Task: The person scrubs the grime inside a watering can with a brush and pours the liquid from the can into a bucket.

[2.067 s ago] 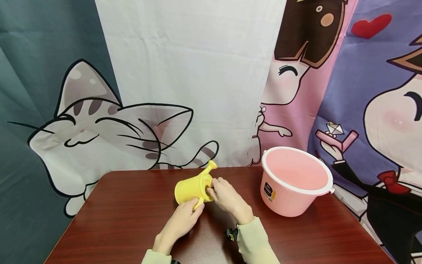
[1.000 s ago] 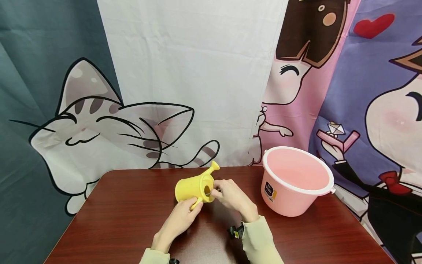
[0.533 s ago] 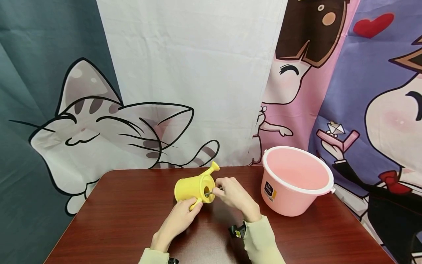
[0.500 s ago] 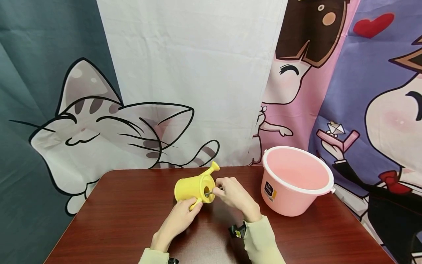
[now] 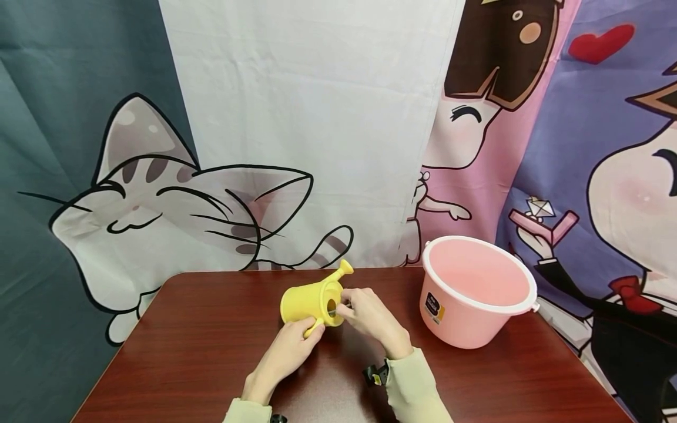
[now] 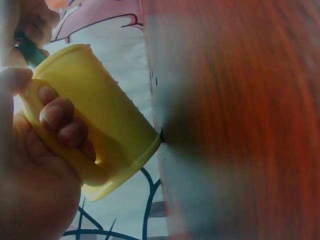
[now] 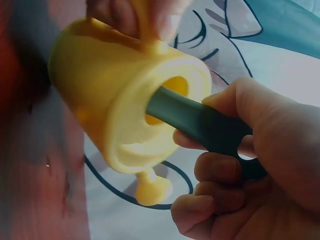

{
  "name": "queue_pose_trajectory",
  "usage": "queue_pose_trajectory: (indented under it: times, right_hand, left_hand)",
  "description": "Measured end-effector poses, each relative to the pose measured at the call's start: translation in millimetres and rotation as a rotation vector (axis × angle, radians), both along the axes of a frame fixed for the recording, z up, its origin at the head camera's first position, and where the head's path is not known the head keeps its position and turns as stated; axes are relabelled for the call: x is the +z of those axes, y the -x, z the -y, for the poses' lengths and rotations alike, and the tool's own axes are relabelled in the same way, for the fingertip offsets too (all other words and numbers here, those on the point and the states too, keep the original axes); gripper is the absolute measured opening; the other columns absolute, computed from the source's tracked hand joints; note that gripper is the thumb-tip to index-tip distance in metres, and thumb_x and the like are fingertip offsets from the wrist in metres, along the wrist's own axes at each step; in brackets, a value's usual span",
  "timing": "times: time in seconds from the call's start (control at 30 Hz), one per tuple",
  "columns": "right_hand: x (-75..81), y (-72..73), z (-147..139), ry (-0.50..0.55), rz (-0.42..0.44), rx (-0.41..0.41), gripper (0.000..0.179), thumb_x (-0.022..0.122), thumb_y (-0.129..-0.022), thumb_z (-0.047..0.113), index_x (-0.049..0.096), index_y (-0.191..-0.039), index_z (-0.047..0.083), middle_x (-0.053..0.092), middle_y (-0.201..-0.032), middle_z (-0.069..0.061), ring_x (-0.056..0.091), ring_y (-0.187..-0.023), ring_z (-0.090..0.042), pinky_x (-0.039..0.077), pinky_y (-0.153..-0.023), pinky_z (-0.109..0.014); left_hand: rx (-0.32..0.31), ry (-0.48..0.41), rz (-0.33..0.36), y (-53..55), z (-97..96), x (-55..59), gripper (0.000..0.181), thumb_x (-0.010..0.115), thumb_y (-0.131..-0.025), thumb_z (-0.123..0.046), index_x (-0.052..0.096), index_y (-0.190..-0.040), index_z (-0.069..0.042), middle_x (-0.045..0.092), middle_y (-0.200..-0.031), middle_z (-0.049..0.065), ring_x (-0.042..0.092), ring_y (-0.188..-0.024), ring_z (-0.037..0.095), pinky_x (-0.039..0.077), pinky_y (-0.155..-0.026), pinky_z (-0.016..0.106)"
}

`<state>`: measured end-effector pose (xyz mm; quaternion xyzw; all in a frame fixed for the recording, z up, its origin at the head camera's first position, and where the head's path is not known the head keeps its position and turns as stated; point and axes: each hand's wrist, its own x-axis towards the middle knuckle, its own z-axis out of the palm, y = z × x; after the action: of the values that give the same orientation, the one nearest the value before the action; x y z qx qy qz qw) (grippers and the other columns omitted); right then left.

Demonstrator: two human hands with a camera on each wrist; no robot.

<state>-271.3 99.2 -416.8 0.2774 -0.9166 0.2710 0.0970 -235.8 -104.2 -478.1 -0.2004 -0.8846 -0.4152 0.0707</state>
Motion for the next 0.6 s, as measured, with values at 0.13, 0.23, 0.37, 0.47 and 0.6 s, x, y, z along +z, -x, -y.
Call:
queue_pose_trajectory:
  times: [0.13,0.23,0.37,0.47,0.6]
  right_hand:
    - [-6.9,1.3,5.4,-0.011,-0.018,0.006,0.024,0.061,-0.083,0.013,0.046,-0.065,0.019,0.031,-0.057,0.011,0.035,-0.053,-0.006,0.03,-0.049,-0.021]
    - [-11.3,2.2,8.5,-0.013,-0.033,0.023,0.026,0.061,-0.084,0.012,0.044,-0.066,0.018,0.028,-0.057,0.011,0.033,-0.053,-0.007,0.029,-0.049,-0.021]
    - [-14.9,4.2,10.2,-0.011,-0.049,0.046,0.022,0.061,-0.086,0.011,0.047,-0.07,0.018,0.032,-0.058,0.01,0.036,-0.055,-0.007,0.031,-0.05,-0.021]
    - [-16.2,5.5,9.6,-0.004,-0.05,0.057,0.021,0.06,-0.087,0.011,0.048,-0.071,0.018,0.033,-0.058,0.01,0.036,-0.054,-0.007,0.031,-0.05,-0.021]
    - [-15.9,5.7,8.2,0.006,-0.026,0.068,0.025,0.06,-0.086,0.01,0.046,-0.068,0.019,0.03,-0.057,0.011,0.032,-0.052,-0.006,0.028,-0.048,-0.021]
  left_hand:
    - [-0.002,-0.004,-0.012,-0.2,-0.3,-0.2,0.036,0.055,-0.1,-0.034,0.044,-0.069,-0.02,0.031,-0.061,-0.013,0.032,-0.055,0.002,0.032,-0.053,0.021]
    - [-0.003,-0.005,-0.008,-0.2,-0.4,-0.5,0.037,0.056,-0.1,-0.033,0.043,-0.068,-0.02,0.032,-0.061,-0.013,0.031,-0.054,0.001,0.031,-0.053,0.021]
    - [0.003,-0.007,-0.006,0.3,0.1,-0.1,0.036,0.056,-0.1,-0.033,0.044,-0.069,-0.021,0.032,-0.061,-0.013,0.031,-0.054,0.001,0.032,-0.052,0.021]
    - [0.003,-0.008,0.007,0.8,0.5,0.3,0.036,0.055,-0.101,-0.035,0.045,-0.069,-0.021,0.033,-0.061,-0.012,0.032,-0.054,0.002,0.032,-0.053,0.021]
    - [0.002,-0.005,0.037,0.9,0.9,0.3,0.036,0.053,-0.101,-0.037,0.045,-0.07,-0.021,0.033,-0.061,-0.012,0.032,-0.054,0.002,0.032,-0.054,0.021]
